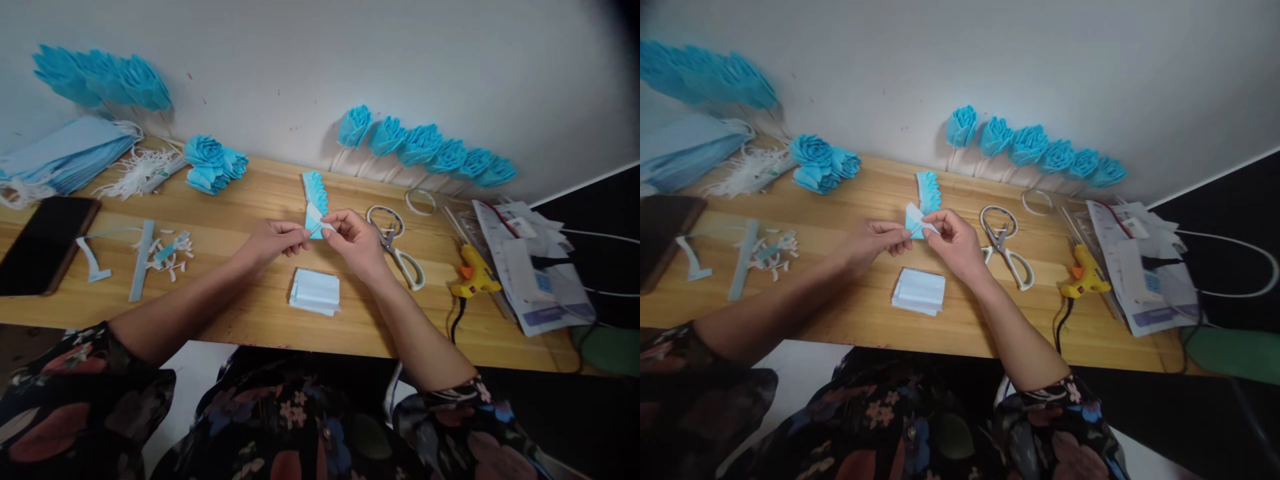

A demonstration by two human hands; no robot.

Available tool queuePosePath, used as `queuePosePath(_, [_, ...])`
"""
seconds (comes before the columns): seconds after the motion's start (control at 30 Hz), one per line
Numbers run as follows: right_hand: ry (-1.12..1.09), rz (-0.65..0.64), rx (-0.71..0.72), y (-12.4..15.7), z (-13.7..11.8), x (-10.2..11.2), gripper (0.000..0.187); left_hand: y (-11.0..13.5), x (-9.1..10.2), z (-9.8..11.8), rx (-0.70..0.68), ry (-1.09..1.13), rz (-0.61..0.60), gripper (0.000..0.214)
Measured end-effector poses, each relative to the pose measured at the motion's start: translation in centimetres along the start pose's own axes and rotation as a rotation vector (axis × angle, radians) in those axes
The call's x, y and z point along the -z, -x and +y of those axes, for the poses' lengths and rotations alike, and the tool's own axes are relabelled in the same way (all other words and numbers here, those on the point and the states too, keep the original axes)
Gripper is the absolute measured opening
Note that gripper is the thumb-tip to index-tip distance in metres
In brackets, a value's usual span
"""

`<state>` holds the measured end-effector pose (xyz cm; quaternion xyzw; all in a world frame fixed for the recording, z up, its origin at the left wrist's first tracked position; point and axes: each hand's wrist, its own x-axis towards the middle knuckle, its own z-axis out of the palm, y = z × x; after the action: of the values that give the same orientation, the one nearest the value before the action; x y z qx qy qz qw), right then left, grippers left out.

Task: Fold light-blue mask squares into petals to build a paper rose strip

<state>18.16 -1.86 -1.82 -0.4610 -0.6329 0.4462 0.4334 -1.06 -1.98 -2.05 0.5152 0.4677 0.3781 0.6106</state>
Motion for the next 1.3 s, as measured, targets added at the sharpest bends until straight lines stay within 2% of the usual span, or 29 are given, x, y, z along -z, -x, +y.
queuePosePath(0.3, [-0.007,-0.018,-0.026,0.0,-0.1,0.0,0.028,-0.1,0.1,-0.2,0.007,-0.039,-0.014,0.031])
queuePosePath(0.77, [-0.028,-0.114,-0.028,0.2,-0.6,-0.1,0.040,0.1,-0.2,0.6,0.031,-0.136,-0.018,0.026])
queuePosePath(0.93, [-0.036,-0.078,-0.014,0.1,-0.2,-0.2,0.037,0.5,-0.4,0.9,-0.018,-0.210,-0.023,0.024])
queuePosePath(1.3, [-0.043,-0.040,0.029,0.0,0.0,0.1,0.039,-0.1,-0.3,0.2,-0.009,0.055,0.016,0.025])
